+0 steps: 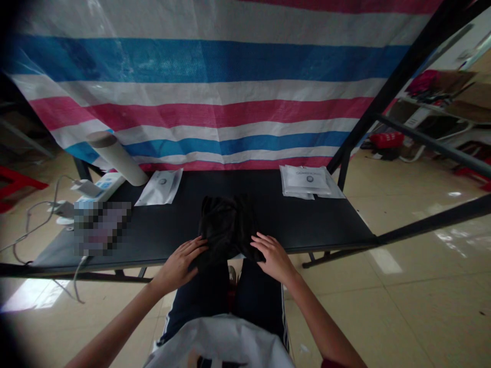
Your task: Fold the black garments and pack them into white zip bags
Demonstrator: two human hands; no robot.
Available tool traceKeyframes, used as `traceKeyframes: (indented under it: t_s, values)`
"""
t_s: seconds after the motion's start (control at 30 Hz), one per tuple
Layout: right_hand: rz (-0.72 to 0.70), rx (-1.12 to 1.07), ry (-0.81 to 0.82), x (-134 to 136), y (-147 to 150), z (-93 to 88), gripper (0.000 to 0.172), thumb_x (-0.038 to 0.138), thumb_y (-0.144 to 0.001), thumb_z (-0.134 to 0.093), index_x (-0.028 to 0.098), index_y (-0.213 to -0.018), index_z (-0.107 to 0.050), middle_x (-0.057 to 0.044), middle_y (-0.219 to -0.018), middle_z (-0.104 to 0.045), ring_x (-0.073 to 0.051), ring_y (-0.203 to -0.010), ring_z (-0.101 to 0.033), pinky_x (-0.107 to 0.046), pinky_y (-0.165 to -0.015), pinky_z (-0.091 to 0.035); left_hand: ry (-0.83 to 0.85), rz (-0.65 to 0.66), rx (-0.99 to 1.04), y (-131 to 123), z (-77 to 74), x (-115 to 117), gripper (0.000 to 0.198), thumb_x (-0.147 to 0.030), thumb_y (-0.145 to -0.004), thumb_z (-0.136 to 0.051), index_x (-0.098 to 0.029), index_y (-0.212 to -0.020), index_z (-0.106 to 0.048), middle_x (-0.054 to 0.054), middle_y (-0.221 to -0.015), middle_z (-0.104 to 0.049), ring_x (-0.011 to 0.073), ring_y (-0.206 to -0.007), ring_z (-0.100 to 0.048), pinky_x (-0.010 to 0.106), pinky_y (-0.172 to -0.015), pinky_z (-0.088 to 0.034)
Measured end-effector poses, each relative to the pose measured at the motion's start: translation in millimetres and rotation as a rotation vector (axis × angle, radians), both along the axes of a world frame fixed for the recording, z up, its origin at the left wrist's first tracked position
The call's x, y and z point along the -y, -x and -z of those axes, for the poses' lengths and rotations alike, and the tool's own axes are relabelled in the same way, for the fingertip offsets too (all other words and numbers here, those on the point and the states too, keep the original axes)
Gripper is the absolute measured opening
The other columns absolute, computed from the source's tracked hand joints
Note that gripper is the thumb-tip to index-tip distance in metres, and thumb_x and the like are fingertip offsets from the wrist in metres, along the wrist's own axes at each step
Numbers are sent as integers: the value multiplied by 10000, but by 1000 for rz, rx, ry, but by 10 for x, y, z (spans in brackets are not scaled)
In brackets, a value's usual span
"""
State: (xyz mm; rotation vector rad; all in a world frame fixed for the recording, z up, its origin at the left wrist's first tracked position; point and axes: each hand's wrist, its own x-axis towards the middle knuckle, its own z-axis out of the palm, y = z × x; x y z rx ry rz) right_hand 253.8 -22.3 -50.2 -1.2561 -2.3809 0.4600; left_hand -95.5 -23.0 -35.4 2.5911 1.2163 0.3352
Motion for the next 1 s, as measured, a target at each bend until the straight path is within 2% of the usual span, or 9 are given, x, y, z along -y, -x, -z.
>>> traceKeyframes:
  t_s: [0.2,0.33,0.43,0.53,0.63,0.7,0.77,0.9,1.0]
  values:
    - [22,-36,-23,-22,-22,-28,469,86,-813,-585,250,-1251,-610,-55,-1296,-637,-244,-1280,-526,-484,-1076,-444,90,-38,138,-11,-172,-5,508,-177,-714,-595,-214,-1220,-572,90,-1249,-588,275,-1231,-490,445,-1072,-389]
    - [27,-65,-51,-56,29,-31,301,105,-828,-583,246,-1079,-668,-57,-1299,-632,-255,-1298,-506,-498,-1060,-452,163,-51,181,-42,-281,-28,422,-231,-721,-620,-222,-1142,-632,81,-1156,-609,271,-1119,-522,433,-976,-441]
    - [43,-125,-64,-124,75,-20,184,176,-884,-559,240,-1026,-657,-61,-1252,-662,-243,-1292,-519,-488,-1075,-436,176,-72,234,-50,-290,-64,299,-203,-771,-549,-212,-1044,-669,78,-1114,-624,244,-1063,-540,401,-940,-449]
    - [172,-143,-68,-265,134,-11,197,267,-954,-475,228,-1020,-657,-78,-1068,-727,-238,-1098,-650,-431,-1019,-471,171,-103,306,-66,-217,-137,217,-213,-818,-505,-191,-962,-666,76,-1059,-649,226,-1017,-567,368,-913,-451]
    - [332,-106,-12,-450,225,-22,277,343,-978,-423,218,-965,-669,-94,-921,-739,-253,-917,-701,-343,-835,-516,191,-321,373,-114,-93,-265,279,-372,-912,-458,-180,-781,-612,53,-811,-644,192,-792,-602,299,-728,-460]
    - [421,-79,22,-559,299,-40,301,367,-979,-415,209,-962,-671,-97,-873,-740,-253,-836,-710,-298,-727,-491,197,-507,382,-159,-29,-376,396,-483,-935,-412,-195,-696,-543,18,-652,-577,163,-619,-562,270,-586,-397]
    - [513,-35,30,-636,369,-60,307,370,-974,-422,196,-953,-674,-97,-812,-736,-241,-753,-709,-276,-660,-451,176,-620,329,-203,-7,-489,424,-534,-931,-398,-208,-680,-503,-1,-581,-530,157,-546,-535,264,-528,-324]
    - [640,49,36,-709,427,-92,218,361,-909,-531,205,-888,-681,-55,-671,-700,-210,-665,-683,-260,-600,-402,159,-713,134,-256,-64,-659,365,-504,-914,-426,-219,-702,-509,27,-625,-586,191,-600,-593,269,-525,-275]
    - [656,35,62,-748,389,-116,214,367,-828,-637,229,-986,-678,-35,-767,-723,-221,-742,-692,-273,-627,-431,200,-738,98,-227,-107,-752,275,-495,-850,-535,-222,-829,-558,39,-747,-655,216,-696,-636,271,-549,-313]
